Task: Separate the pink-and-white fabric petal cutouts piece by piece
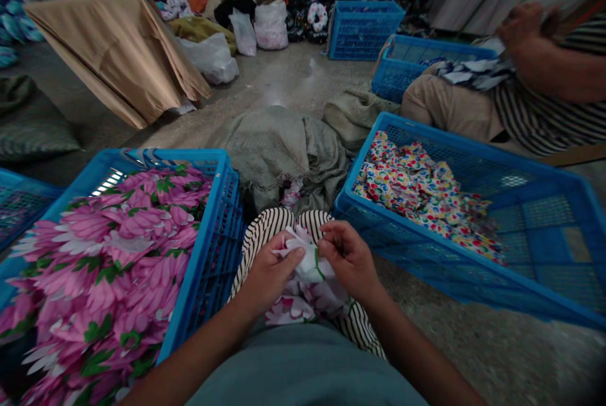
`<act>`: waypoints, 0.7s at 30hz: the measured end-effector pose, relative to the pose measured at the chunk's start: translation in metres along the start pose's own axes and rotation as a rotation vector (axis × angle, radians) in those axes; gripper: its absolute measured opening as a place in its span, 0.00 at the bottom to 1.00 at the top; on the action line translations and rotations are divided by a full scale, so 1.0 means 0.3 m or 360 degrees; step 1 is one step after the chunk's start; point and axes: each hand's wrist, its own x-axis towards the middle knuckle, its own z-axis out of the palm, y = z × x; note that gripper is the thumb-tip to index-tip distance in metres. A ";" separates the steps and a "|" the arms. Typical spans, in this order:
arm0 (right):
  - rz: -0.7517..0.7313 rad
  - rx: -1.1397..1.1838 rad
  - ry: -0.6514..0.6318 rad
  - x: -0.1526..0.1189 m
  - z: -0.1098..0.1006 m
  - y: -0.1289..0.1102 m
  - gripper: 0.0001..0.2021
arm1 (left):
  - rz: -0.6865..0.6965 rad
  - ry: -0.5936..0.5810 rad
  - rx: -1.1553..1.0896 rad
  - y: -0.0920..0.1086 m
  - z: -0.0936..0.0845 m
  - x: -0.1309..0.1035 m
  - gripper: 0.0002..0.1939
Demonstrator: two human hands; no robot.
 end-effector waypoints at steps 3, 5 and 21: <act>0.0019 0.0056 0.0242 0.004 -0.026 0.004 0.08 | 0.0144 0.0137 0.0069 0.002 0.005 -0.008 0.07; 0.0086 0.0120 0.0131 0.001 -0.041 0.006 0.06 | 0.0152 0.0197 -0.0004 0.012 0.010 -0.008 0.08; 0.0303 0.0283 -0.0708 0.005 -0.022 -0.004 0.16 | 0.0979 0.0031 0.0820 0.029 -0.020 -0.032 0.04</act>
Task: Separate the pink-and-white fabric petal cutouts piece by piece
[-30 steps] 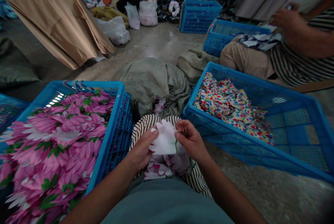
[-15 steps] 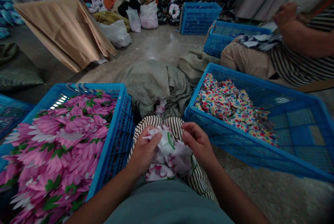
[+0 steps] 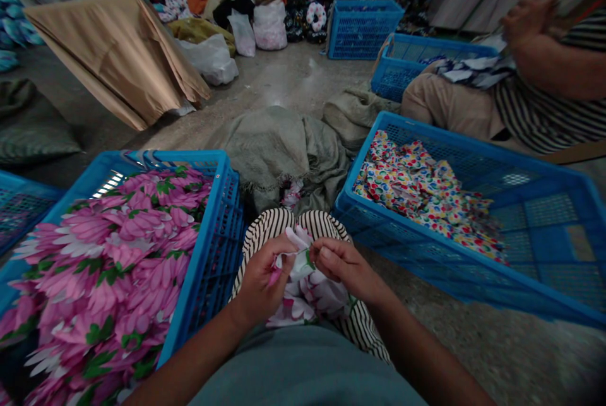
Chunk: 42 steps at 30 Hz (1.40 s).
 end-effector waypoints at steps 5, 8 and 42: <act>-0.0016 -0.0247 -0.0170 -0.011 -0.037 -0.060 0.16 | 0.0377 -0.0428 0.0085 -0.007 -0.019 0.013 0.08; -0.0014 -0.0292 -0.0271 -0.014 -0.054 -0.075 0.15 | 0.0317 -0.0529 0.0142 -0.009 -0.018 0.014 0.08; 0.0016 0.0357 0.0358 0.024 0.074 0.064 0.11 | -0.1060 0.0526 -0.1122 0.008 0.075 0.041 0.09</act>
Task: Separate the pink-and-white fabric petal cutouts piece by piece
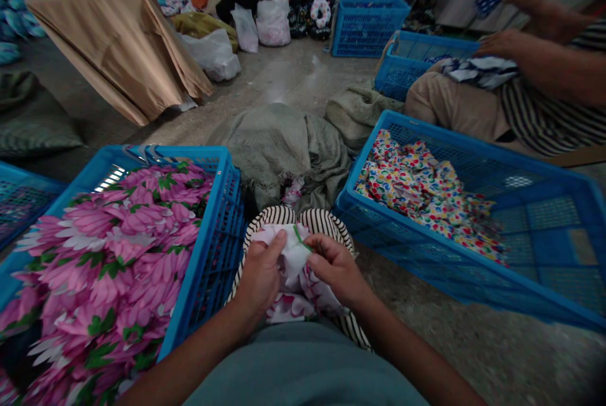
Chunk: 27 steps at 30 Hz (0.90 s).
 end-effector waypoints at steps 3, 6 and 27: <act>0.0024 0.0022 0.0133 0.014 0.003 -0.007 0.11 | -0.0030 -0.0002 0.0036 0.005 -0.006 -0.001 0.11; 0.0021 0.0073 0.0230 0.020 -0.023 -0.012 0.11 | 0.0153 0.0020 0.0198 0.021 -0.038 0.004 0.11; -0.0330 -0.0501 0.0345 -0.010 -0.066 -0.031 0.07 | -0.0258 -0.0164 -0.0036 0.006 -0.016 -0.017 0.11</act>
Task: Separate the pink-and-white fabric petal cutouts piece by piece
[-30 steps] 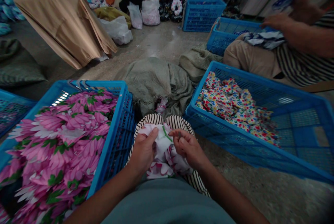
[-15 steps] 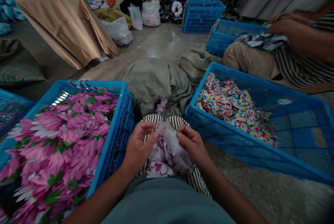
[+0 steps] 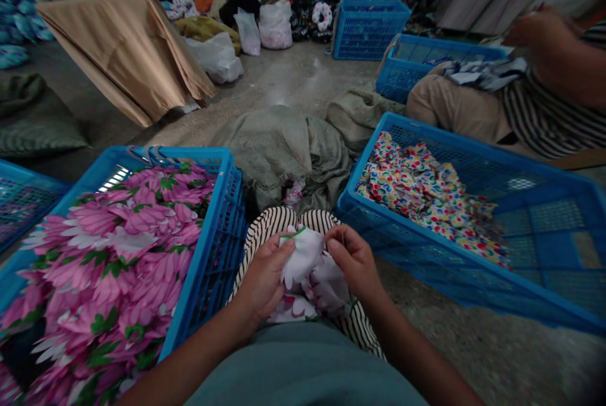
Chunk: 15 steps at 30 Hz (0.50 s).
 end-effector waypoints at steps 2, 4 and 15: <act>-0.0120 -0.0230 -0.0164 -0.005 0.000 -0.021 0.07 | 0.0046 -0.0010 -0.0004 0.000 0.003 -0.003 0.09; -0.0214 -0.0478 -0.0299 -0.010 0.006 -0.041 0.08 | 0.0062 -0.0016 0.0008 0.000 0.004 -0.006 0.08; -0.0329 -0.1118 -0.0415 -0.012 0.035 -0.055 0.08 | 0.0048 0.0064 0.0047 0.003 0.001 -0.017 0.05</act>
